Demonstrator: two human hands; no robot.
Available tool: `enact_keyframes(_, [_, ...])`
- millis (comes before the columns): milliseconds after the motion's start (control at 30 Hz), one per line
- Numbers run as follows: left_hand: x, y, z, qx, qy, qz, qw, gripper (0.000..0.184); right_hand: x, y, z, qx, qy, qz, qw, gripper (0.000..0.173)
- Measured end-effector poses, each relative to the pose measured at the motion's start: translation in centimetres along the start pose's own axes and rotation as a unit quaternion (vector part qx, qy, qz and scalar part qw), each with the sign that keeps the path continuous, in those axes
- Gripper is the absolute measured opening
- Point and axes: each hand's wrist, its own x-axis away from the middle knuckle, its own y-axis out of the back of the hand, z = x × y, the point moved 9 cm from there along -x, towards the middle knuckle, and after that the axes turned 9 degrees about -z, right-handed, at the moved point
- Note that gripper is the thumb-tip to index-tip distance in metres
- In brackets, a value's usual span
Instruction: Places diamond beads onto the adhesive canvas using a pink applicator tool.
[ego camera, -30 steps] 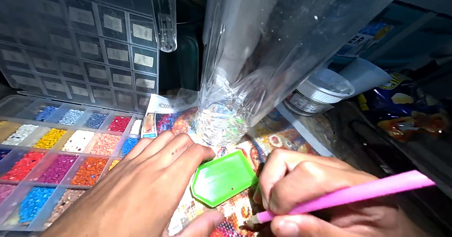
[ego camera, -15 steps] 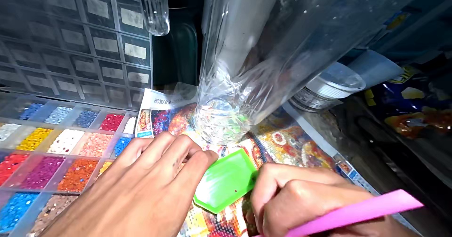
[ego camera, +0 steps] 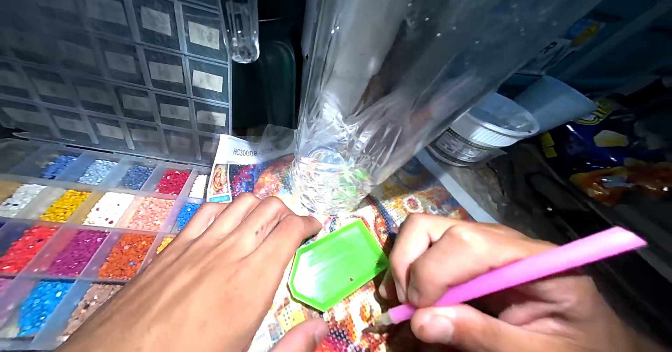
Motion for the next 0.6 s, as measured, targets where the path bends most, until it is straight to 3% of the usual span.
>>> enact_keyframes(267, [0.1, 0.0, -0.4, -0.021, -0.023, -0.027, 0.999, 0.067, -0.6, 1.2, 0.1, 0.009, -0.020, -0.050, 0.999, 0.006])
enact_keyframes(600, [0.0, 0.3, -0.3, -0.009, -0.018, -0.049, 0.999, 0.072, -1.0, 1.5, 2.8, 0.027, 0.030, -0.066, 0.997, 0.008])
